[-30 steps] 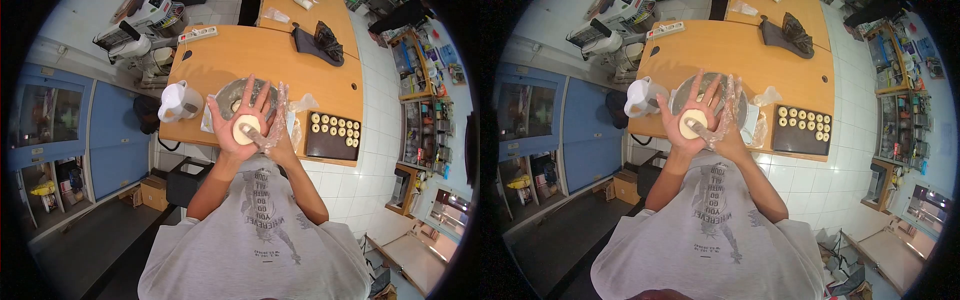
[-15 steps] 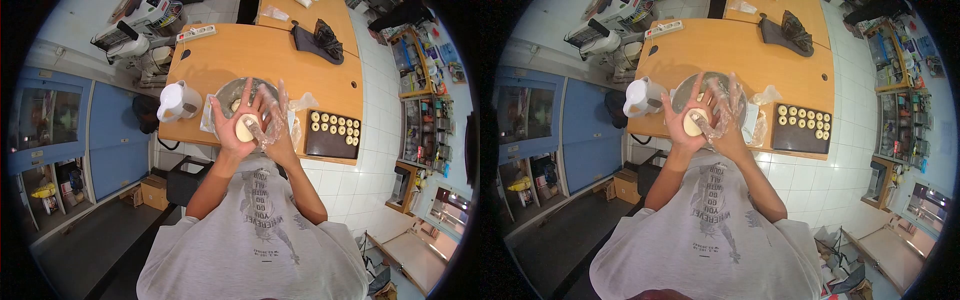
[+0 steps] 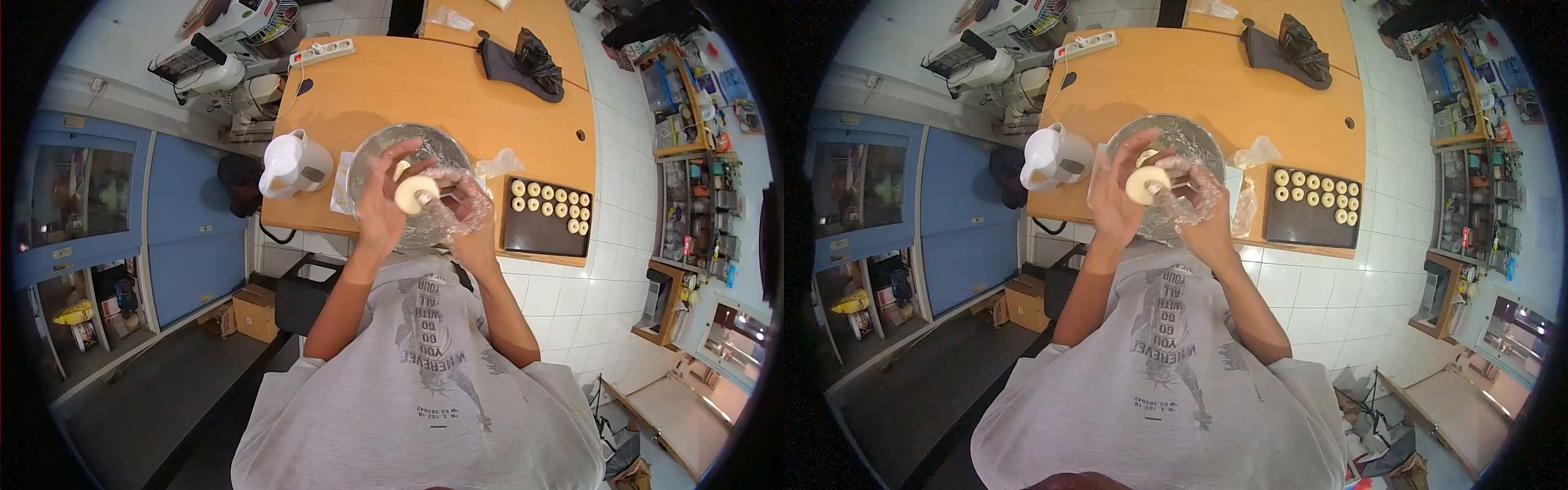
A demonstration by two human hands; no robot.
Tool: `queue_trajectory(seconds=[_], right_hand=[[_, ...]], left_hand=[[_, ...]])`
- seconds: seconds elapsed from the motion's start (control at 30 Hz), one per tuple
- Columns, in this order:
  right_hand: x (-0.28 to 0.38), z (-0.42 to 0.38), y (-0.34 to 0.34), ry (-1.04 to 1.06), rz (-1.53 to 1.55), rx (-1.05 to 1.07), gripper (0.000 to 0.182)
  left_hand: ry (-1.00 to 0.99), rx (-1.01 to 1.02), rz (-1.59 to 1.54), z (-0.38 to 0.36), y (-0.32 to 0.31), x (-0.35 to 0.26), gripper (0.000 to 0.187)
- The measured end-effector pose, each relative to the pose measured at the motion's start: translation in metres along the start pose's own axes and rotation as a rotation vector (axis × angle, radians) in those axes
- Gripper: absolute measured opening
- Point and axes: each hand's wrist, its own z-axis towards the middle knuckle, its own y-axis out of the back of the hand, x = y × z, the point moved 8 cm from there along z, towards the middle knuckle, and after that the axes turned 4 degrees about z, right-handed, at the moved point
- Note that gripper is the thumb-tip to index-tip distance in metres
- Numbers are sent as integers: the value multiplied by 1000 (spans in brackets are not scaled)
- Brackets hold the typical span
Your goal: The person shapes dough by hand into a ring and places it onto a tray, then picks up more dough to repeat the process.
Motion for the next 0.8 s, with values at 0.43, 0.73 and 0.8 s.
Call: queue_trajectory(seconds=[0.43,0.73,0.8], right_hand=[[-20,-11,8,-226,468,-161,27],[27,-8,12,251,-85,-188,37],[32,-7,7,294,-225,-105,42]], left_hand=[[159,15,-479,-34,15,30,27],[81,17,-378,-36,13,26,30],[55,13,-340,-33,14,22,32]])
